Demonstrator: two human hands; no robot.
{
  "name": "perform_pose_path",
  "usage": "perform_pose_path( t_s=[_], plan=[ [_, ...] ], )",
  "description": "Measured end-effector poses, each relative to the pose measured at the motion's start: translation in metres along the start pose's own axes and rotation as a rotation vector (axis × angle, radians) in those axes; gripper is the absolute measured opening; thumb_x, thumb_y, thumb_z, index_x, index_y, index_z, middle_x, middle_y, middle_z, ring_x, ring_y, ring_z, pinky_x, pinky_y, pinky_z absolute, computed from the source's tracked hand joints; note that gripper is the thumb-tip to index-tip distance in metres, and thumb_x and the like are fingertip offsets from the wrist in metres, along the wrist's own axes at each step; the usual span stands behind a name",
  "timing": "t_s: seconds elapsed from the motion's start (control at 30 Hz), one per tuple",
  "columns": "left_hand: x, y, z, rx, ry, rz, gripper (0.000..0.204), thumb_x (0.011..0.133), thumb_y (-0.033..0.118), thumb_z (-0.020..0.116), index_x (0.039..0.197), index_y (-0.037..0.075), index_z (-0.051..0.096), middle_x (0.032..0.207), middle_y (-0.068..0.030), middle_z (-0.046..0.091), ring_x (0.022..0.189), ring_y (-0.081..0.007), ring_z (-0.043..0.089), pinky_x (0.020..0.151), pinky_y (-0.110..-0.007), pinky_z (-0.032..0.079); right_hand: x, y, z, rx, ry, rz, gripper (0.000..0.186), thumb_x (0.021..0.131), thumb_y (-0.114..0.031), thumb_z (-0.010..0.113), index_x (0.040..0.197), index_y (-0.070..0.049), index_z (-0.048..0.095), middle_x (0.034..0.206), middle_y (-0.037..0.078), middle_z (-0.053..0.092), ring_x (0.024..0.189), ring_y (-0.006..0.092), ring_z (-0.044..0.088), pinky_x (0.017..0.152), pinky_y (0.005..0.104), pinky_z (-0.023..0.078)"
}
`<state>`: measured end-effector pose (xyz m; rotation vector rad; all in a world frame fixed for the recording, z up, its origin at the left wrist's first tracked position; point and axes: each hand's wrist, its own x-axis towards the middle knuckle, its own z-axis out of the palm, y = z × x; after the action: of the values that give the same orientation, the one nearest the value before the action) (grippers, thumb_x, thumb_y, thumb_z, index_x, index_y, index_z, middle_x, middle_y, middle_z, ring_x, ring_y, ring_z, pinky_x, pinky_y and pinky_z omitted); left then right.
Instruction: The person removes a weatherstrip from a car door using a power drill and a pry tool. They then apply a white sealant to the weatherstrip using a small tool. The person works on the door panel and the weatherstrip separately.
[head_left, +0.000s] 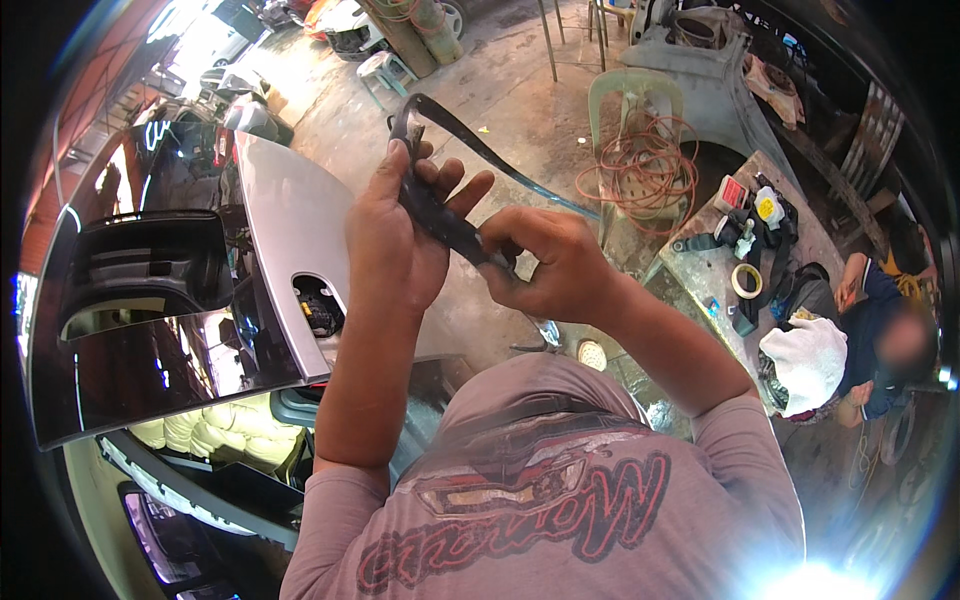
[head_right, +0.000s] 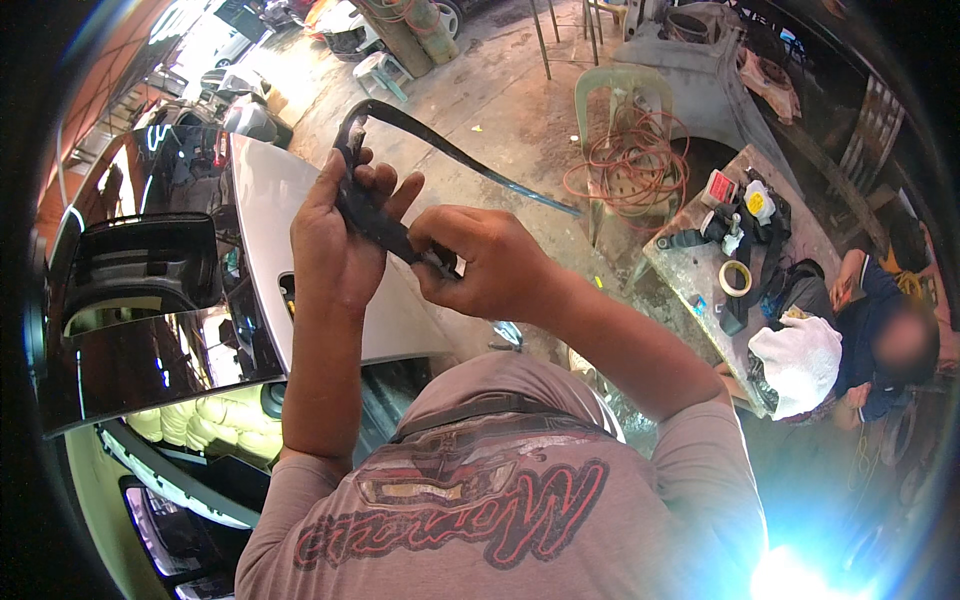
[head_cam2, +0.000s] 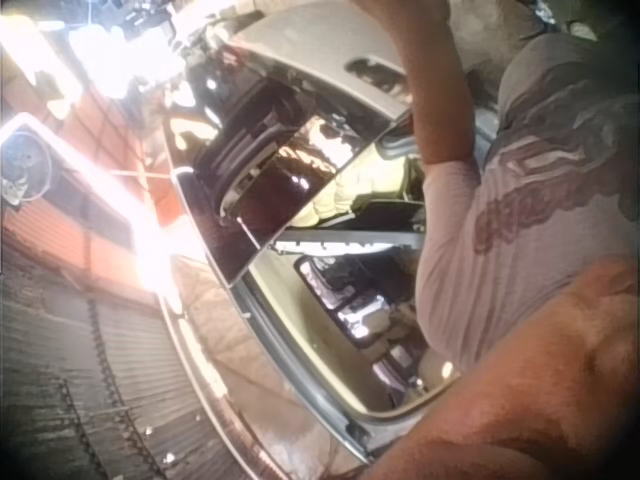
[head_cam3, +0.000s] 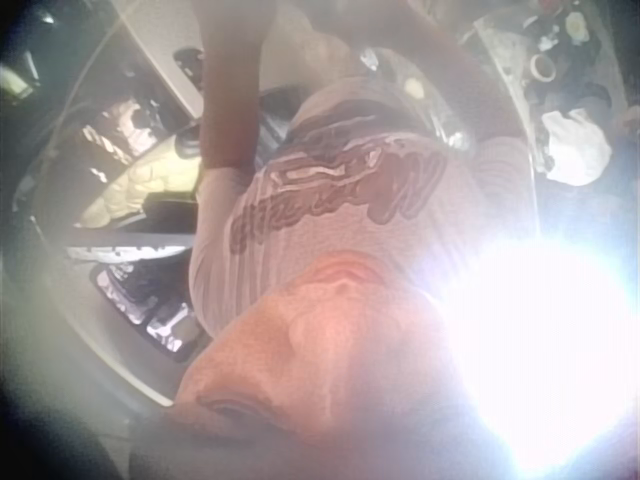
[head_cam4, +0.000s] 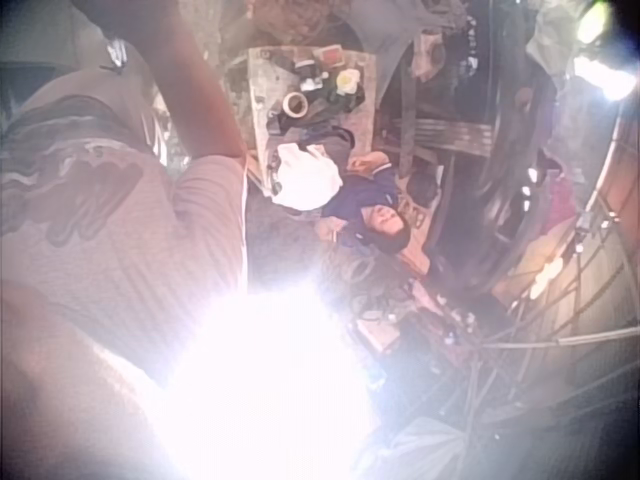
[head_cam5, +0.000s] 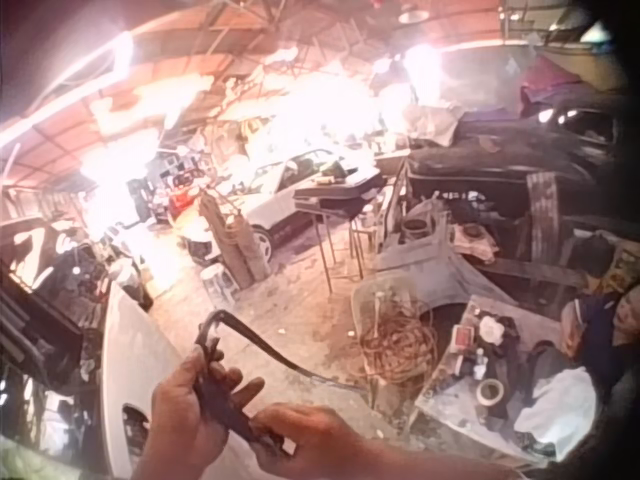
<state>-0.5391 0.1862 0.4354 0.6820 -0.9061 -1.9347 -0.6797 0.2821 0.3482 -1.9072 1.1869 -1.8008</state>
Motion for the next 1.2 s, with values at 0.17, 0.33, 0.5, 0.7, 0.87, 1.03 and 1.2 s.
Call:
perform_pose_path(
  t_s=[0.17, 0.33, 0.5, 0.7, 0.87, 1.03, 1.2],
  plan=[
    [0.013, -0.005, -0.015, -0.176, -0.043, 0.003, 0.033, 0.116, 0.026, 0.045, 0.117, -0.004, 0.057, 0.087, -0.009, 0.062, 0.091, -0.0223, 0.068, 0.109, -0.055, 0.057, 0.007, -0.002, 0.002, 0.005, 0.059, -0.01, 0.032, 0.078, -0.004, 0.078, 0.109, -0.009, 0.067, 0.084, 0.013, 0.068, 0.069, 0.0303, 0.07, 0.067, 0.0406, 0.057],
    [0.016, -0.008, -0.01, -0.234, 0.031, 0.003, 0.025, 0.116, 0.027, 0.045, 0.112, 0.004, 0.054, 0.092, -0.0048, 0.056, 0.084, -0.016, 0.065, 0.106, -0.054, 0.058, 0.005, 0.003, 0.003, 0.019, 0.046, 0.037, 0.035, 0.078, -0.005, 0.076, 0.112, -0.01, 0.066, 0.084, 0.013, 0.068, 0.07, 0.0327, 0.07, 0.067, 0.0417, 0.057],
    [0.018, -0.008, -0.014, -0.273, 0.016, -0.005, 0.026, 0.116, 0.027, 0.045, 0.113, 0.003, 0.054, 0.097, -0.0056, 0.057, 0.085, -0.0152, 0.065, 0.107, -0.052, 0.058, 0.012, 0.001, 0.002, -0.02, 0.022, 0.034, 0.035, 0.078, -0.005, 0.076, 0.111, -0.009, 0.064, 0.081, 0.013, 0.067, 0.07, 0.0327, 0.069, 0.067, 0.0419, 0.056],
    [0.024, -0.012, -0.02, -0.321, 0.026, -0.012, 0.025, 0.116, 0.027, 0.045, 0.115, 0.003, 0.054, 0.098, -0.0051, 0.058, 0.085, -0.0158, 0.066, 0.107, -0.051, 0.058, 0.01, 0.003, 0.004, 0.047, 0.022, 0.108, 0.036, 0.078, -0.006, 0.076, 0.111, -0.009, 0.063, 0.082, 0.014, 0.067, 0.072, 0.0359, 0.069, 0.068, 0.0434, 0.056],
    [0.025, -0.011, -0.024, -0.331, 0.042, -0.006, 0.025, 0.116, 0.027, 0.045, 0.116, 0.003, 0.054, 0.099, -0.0055, 0.059, 0.085, -0.0159, 0.066, 0.107, -0.051, 0.058, 0.014, 0.005, 0.004, -0.044, -0.012, 0.044, 0.036, 0.077, -0.004, 0.076, 0.111, -0.009, 0.065, 0.083, 0.013, 0.068, 0.072, 0.0308, 0.07, 0.068, 0.0403, 0.057],
    [0.023, -0.011, -0.022, -0.322, 0.032, -0.01, 0.027, 0.116, 0.028, 0.046, 0.114, 0.002, 0.053, 0.097, -0.0058, 0.059, 0.084, -0.0158, 0.067, 0.108, -0.051, 0.057, 0.011, 0.008, 0.003, -0.013, -0.035, 0.096, 0.035, 0.077, -0.002, 0.077, 0.11, -0.009, 0.068, 0.083, 0.009, 0.069, 0.067, 0.0209, 0.068, 0.067, 0.0346, 0.056],
    [0.023, -0.011, -0.022, -0.315, 0.033, 0.001, 0.029, 0.116, 0.029, 0.046, 0.114, 0.001, 0.053, 0.089, -0.0055, 0.06, 0.085, -0.0168, 0.068, 0.109, -0.051, 0.056, 0.015, 0.005, 0.003, -0.007, -0.029, 0.068, 0.034, 0.078, -0.003, 0.077, 0.109, -0.008, 0.067, 0.085, 0.01, 0.069, 0.069, 0.0203, 0.068, 0.068, 0.035, 0.056]
  ],
)
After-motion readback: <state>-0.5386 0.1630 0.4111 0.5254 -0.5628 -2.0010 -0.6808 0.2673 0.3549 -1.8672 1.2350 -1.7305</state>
